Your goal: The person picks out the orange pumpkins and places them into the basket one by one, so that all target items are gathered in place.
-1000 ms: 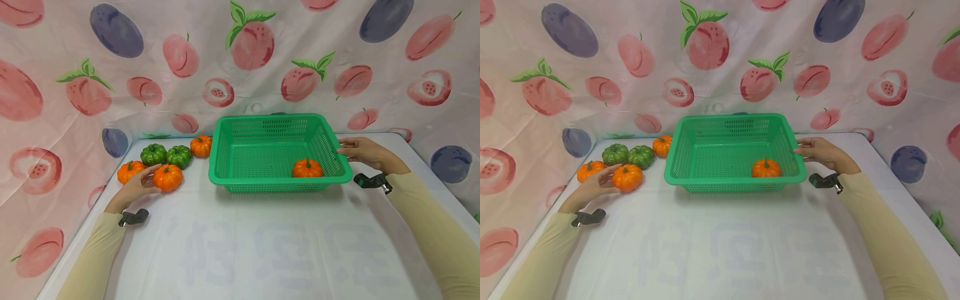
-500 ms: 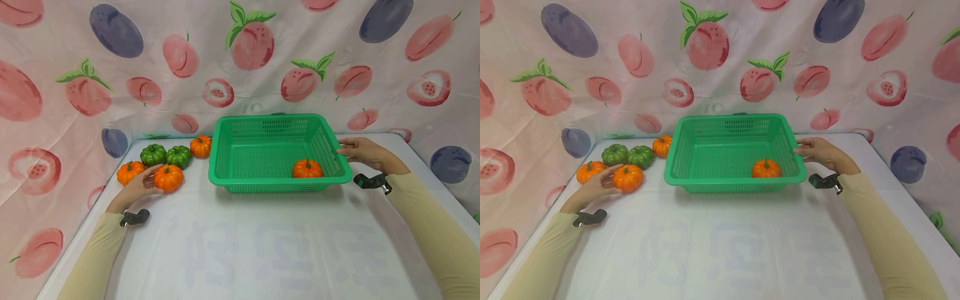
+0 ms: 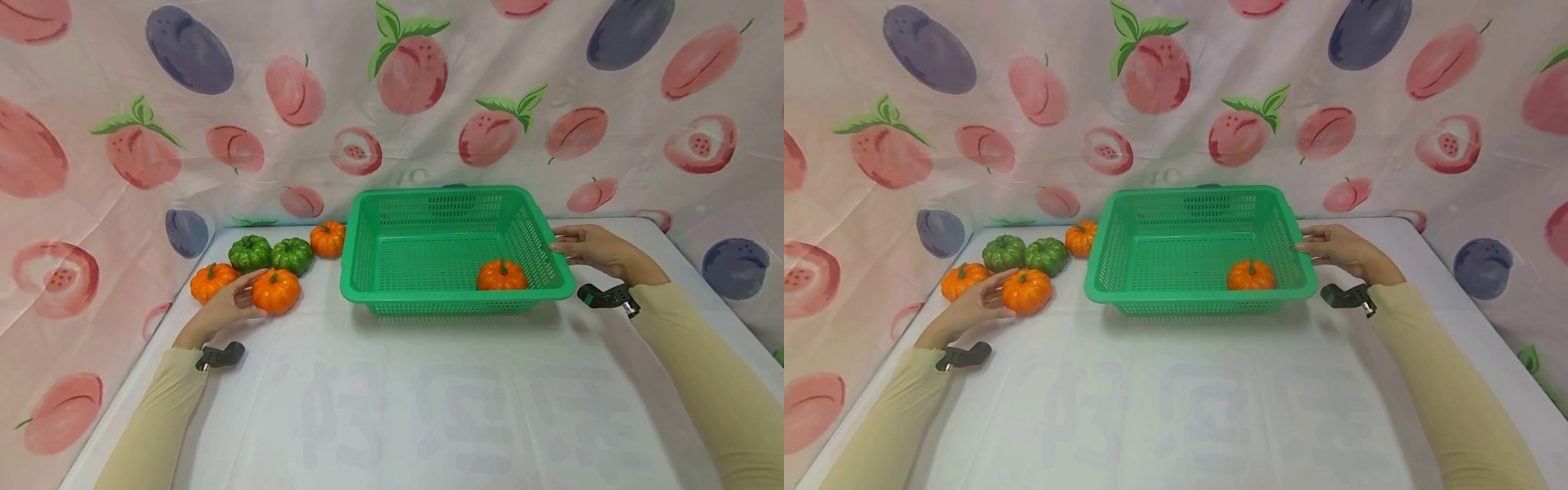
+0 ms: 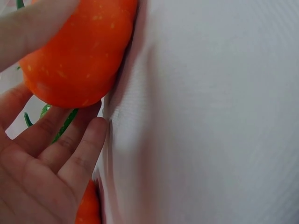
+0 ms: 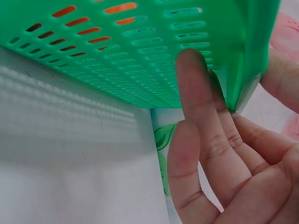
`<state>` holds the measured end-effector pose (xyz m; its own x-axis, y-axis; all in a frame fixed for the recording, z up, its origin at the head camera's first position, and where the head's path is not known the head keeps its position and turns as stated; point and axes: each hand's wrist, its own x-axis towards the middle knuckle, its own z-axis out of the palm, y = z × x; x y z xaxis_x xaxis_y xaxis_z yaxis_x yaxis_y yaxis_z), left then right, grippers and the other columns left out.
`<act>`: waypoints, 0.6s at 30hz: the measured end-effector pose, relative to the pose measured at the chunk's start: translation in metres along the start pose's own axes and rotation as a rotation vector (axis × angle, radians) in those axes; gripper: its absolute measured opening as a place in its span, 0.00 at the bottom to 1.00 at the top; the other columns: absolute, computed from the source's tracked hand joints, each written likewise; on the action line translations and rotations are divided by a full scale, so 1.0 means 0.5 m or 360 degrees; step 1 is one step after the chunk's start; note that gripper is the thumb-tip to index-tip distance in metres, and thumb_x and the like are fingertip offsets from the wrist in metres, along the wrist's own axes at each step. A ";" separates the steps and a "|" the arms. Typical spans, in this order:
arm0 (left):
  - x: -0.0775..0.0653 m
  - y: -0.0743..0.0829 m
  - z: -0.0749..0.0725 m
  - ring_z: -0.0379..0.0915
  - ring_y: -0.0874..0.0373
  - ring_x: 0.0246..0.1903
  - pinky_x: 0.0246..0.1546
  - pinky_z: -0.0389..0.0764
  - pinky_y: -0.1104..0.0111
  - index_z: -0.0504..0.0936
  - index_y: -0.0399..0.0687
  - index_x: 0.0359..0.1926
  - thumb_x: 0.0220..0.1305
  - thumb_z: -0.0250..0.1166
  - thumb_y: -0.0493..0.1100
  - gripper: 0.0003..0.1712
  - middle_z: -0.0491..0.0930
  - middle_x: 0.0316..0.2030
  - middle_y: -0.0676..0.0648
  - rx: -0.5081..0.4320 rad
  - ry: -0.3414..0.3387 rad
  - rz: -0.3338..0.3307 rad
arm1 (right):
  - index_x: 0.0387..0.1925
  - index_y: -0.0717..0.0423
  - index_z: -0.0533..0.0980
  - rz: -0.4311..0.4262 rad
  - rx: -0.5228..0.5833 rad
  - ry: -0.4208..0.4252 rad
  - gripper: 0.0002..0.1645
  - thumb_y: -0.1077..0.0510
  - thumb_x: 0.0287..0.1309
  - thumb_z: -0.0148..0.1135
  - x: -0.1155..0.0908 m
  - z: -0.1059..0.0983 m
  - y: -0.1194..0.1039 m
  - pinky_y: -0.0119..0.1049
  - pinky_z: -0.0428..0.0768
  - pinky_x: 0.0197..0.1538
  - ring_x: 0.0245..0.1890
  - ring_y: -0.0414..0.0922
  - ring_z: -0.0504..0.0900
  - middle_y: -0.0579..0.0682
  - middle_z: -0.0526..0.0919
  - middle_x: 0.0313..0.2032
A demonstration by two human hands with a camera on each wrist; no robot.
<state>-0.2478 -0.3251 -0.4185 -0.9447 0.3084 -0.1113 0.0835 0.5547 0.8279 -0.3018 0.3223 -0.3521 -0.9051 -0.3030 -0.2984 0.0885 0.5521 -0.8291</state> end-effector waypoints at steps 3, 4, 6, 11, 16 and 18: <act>-0.001 0.000 0.000 0.56 0.36 0.66 0.61 0.71 0.63 0.53 0.49 0.72 0.55 0.69 0.42 0.48 0.56 0.69 0.36 0.0022 0.0002 0.0010 | 0.70 0.70 0.48 -0.0001 0.0001 0.0000 0.44 0.50 0.65 0.55 -0.001 0.000 0.000 0.22 0.79 0.44 0.38 0.27 0.78 0.27 0.75 0.36; -0.002 0.000 0.000 0.56 0.36 0.66 0.60 0.72 0.65 0.53 0.49 0.72 0.55 0.69 0.42 0.48 0.56 0.69 0.35 0.0024 0.0000 0.0018 | 0.70 0.70 0.48 -0.0002 0.0005 0.0000 0.44 0.50 0.65 0.55 -0.001 0.000 0.000 0.22 0.79 0.44 0.38 0.27 0.78 0.26 0.76 0.35; -0.001 -0.001 -0.001 0.55 0.35 0.66 0.59 0.73 0.69 0.53 0.48 0.72 0.55 0.69 0.42 0.48 0.55 0.69 0.34 -0.0002 -0.0019 0.0031 | 0.69 0.71 0.48 -0.0012 0.0008 -0.0003 0.44 0.51 0.65 0.55 -0.002 0.000 -0.001 0.22 0.79 0.44 0.37 0.27 0.78 0.27 0.76 0.35; 0.000 -0.006 0.000 0.60 0.43 0.65 0.51 0.71 0.85 0.54 0.46 0.72 0.55 0.69 0.40 0.47 0.54 0.70 0.35 -0.0083 -0.0030 0.0023 | 0.69 0.72 0.48 -0.0020 0.0029 -0.0013 0.43 0.52 0.66 0.54 -0.004 0.001 -0.003 0.22 0.78 0.43 0.37 0.26 0.78 0.26 0.76 0.35; 0.000 -0.005 0.002 0.60 0.45 0.64 0.50 0.72 0.86 0.54 0.46 0.72 0.56 0.68 0.41 0.47 0.55 0.70 0.36 -0.0084 -0.0031 0.0039 | 0.69 0.72 0.47 -0.0014 0.0023 -0.0018 0.43 0.52 0.66 0.54 -0.003 0.001 -0.003 0.22 0.78 0.43 0.37 0.26 0.78 0.26 0.76 0.35; 0.000 -0.004 0.002 0.59 0.41 0.65 0.49 0.72 0.86 0.54 0.46 0.72 0.56 0.68 0.41 0.46 0.55 0.70 0.36 -0.0072 -0.0026 0.0045 | 0.70 0.71 0.48 -0.0006 0.0008 -0.0013 0.43 0.51 0.65 0.54 -0.002 0.001 -0.002 0.22 0.78 0.44 0.37 0.26 0.78 0.26 0.76 0.35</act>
<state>-0.2477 -0.3253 -0.4207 -0.9369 0.3361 -0.0963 0.0952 0.5102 0.8547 -0.3007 0.3216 -0.3512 -0.9019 -0.3117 -0.2990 0.0869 0.5471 -0.8325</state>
